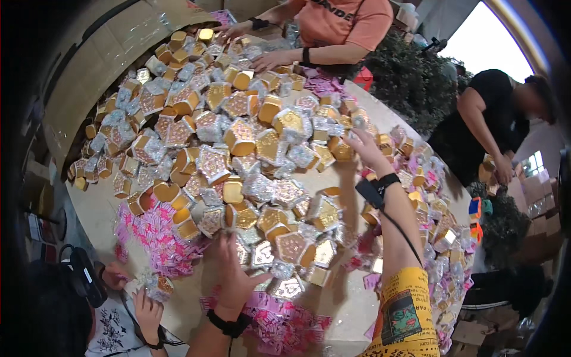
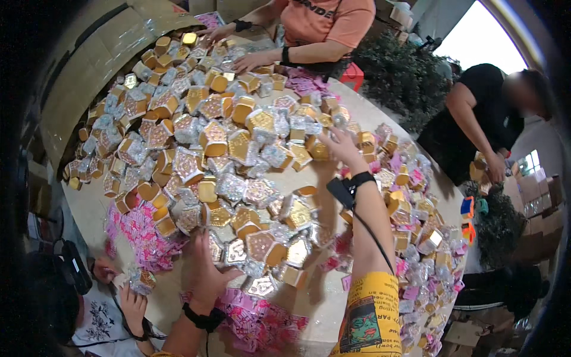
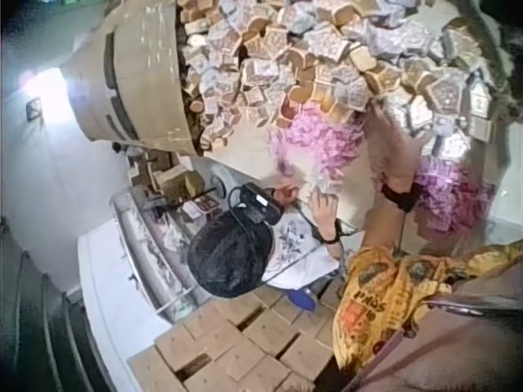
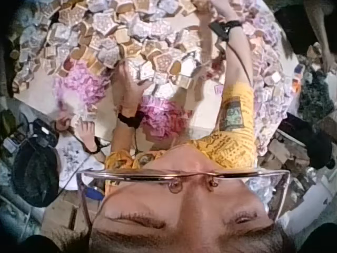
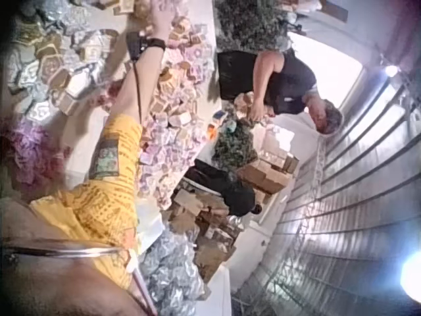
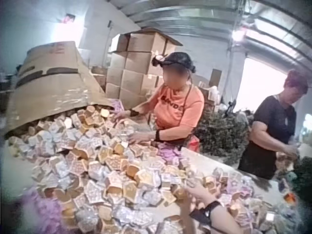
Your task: The person sits at a table and repeatedly picks up small, individually wrapped candies and pink paper tags. They place the items into clear plastic bags and tie them shut with small rubber bands. The finished packages are placed on the table alongside other completed units.
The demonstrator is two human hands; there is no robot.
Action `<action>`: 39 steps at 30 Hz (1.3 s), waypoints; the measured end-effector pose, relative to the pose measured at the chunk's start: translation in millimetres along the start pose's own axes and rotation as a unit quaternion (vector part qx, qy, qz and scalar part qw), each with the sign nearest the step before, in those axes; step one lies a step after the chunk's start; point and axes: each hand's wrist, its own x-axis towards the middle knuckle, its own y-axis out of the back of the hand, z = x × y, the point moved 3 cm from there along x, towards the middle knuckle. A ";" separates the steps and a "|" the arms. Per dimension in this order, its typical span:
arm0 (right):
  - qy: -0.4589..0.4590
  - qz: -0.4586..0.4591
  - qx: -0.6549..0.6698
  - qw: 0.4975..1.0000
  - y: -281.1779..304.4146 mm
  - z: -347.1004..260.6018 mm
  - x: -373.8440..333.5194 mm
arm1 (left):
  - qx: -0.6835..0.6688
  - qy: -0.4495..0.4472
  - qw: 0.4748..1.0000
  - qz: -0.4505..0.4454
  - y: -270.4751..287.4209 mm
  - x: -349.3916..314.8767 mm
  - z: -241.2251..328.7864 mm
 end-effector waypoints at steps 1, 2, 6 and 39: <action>-0.043 -0.038 0.061 0.997 -4.5 3.1 10.6 | 0.003 -0.009 1.000 0.000 -1.8 0.8 0.9; -0.022 -0.028 0.028 0.999 -14.4 3.5 17.8 | 0.007 -0.020 1.000 -0.001 -2.2 4.0 3.9; 0.022 -0.033 -0.086 0.995 -42.3 -28.4 3.7 | 0.018 -0.018 0.999 -0.023 -4.4 4.5 21.0; -0.035 0.276 -0.020 0.960 102.9 98.1 -217.2 | 0.102 -0.122 0.987 -0.020 -35.1 -1.9 25.5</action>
